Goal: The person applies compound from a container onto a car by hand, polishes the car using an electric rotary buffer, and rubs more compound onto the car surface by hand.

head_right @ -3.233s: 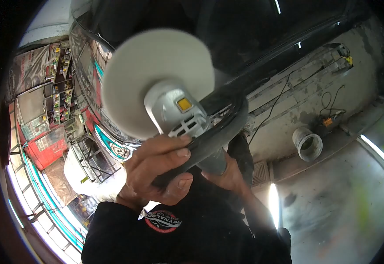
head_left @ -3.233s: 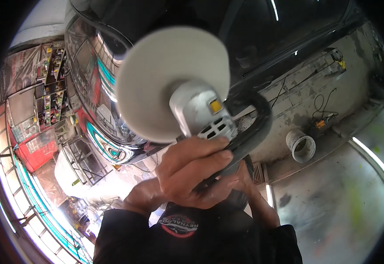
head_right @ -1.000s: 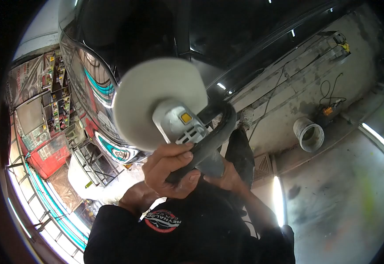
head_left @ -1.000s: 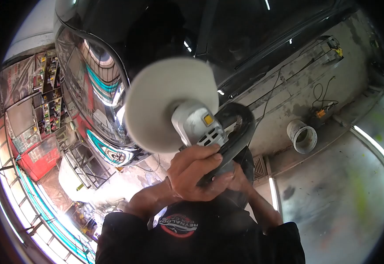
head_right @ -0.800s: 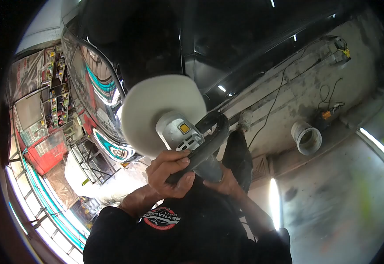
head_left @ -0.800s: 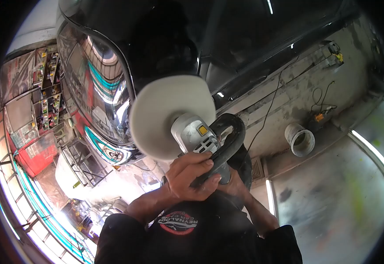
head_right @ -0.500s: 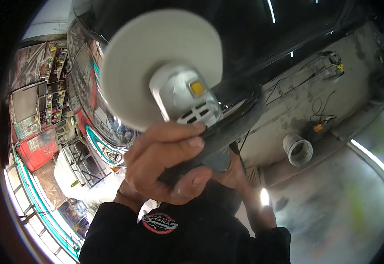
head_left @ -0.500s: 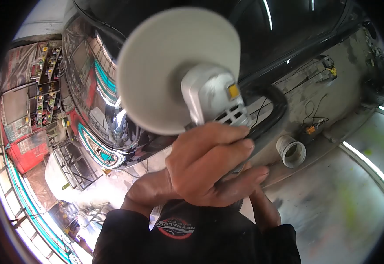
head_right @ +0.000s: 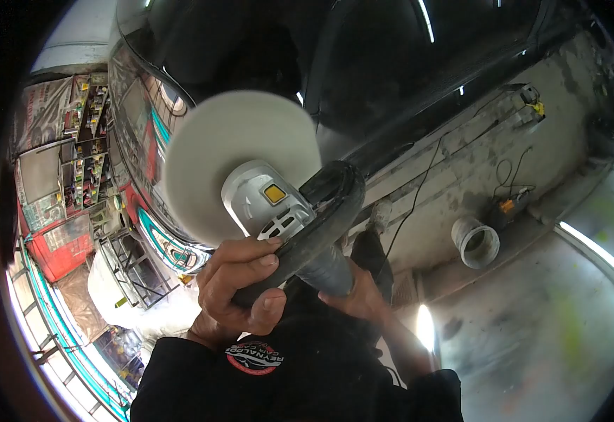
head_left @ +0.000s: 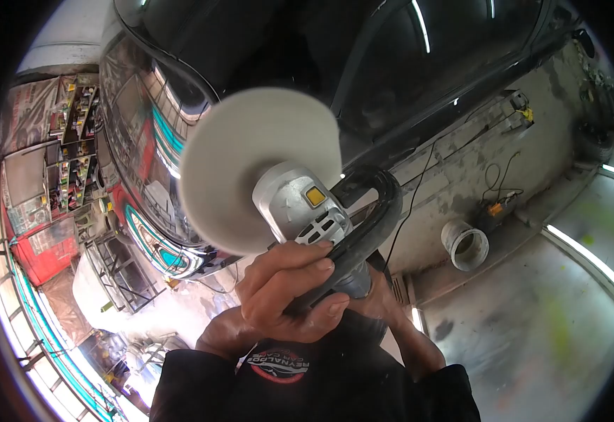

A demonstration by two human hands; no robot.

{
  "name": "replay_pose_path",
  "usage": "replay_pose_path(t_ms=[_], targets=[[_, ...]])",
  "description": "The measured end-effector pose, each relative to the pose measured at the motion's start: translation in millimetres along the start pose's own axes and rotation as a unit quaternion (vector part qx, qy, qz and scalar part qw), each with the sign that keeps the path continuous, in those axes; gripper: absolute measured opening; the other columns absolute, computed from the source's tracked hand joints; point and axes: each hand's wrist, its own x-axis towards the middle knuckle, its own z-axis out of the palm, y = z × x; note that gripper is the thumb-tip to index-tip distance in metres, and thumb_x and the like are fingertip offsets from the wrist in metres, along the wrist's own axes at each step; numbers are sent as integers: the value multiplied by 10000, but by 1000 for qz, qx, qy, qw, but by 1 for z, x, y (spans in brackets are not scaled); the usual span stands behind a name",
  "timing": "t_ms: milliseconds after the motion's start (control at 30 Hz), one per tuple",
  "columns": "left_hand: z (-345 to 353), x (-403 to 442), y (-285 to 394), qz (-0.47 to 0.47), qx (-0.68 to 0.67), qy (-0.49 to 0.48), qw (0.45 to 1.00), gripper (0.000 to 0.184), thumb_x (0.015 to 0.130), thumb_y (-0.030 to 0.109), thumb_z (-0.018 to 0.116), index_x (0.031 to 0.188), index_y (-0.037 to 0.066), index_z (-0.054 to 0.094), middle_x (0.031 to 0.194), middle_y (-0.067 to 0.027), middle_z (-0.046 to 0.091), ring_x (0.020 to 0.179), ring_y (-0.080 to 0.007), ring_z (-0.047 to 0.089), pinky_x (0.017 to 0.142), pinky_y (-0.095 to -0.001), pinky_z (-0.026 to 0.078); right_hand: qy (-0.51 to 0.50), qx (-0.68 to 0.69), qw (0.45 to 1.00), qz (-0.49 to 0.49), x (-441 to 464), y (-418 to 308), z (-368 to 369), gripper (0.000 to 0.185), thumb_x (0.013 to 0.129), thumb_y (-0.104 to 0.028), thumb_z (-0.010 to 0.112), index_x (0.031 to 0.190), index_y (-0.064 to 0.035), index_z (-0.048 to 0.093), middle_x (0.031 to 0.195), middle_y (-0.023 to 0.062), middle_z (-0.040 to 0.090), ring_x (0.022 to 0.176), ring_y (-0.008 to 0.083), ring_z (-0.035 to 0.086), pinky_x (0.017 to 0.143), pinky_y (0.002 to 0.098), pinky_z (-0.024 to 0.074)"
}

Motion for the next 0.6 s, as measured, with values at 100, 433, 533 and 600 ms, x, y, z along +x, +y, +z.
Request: replay_pose_path(t_ms=[100, 433, 533, 600], targets=[[0, 31, 6, 29, -15, 0, 999, 313, 774, 160, 834, 947, -60, 694, 903, -242, 712, 740, -283, 730, 662, -326, 595, 50, 37, 997, -45, 0, -20, -8, 768, 693, -254, 891, 1327, 11, 549, 1198, 184, 693, 1142, 287, 671, 998, 406, 505], [44, 169, 24, 117, -65, 69, 989, 108, 837, 75, 736, 818, -17, 683, 734, -111, 674, 669, -177, 640, 640, -311, 505, 158, 49, 984, -67, -8, -135, -81, 466, 735, -146, 836, 1126, 20, 646, 952, 84, 718, 844, 165, 682, 767, 330, 548], [61, 196, 24, 123, -95, 78, 985, 119, 842, 65, 747, 780, -8, 676, 692, -64, 658, 636, -128, 604, 603, -290, 473, 171, 39, 984, -29, -8, -154, -97, 422, 728, -164, 827, 1071, 8, 651, 800, 47, 695, 710, 131, 646, 658, 308, 514], [65, 203, 22, 108, -125, 72, 984, 127, 843, 63, 755, 772, -5, 674, 678, -40, 655, 629, -106, 595, 590, -271, 458, 184, 20, 982, -29, -10, -158, -99, 437, 723, -184, 831, 1072, 9, 652, 803, 50, 697, 718, 134, 649, 668, 311, 515]])
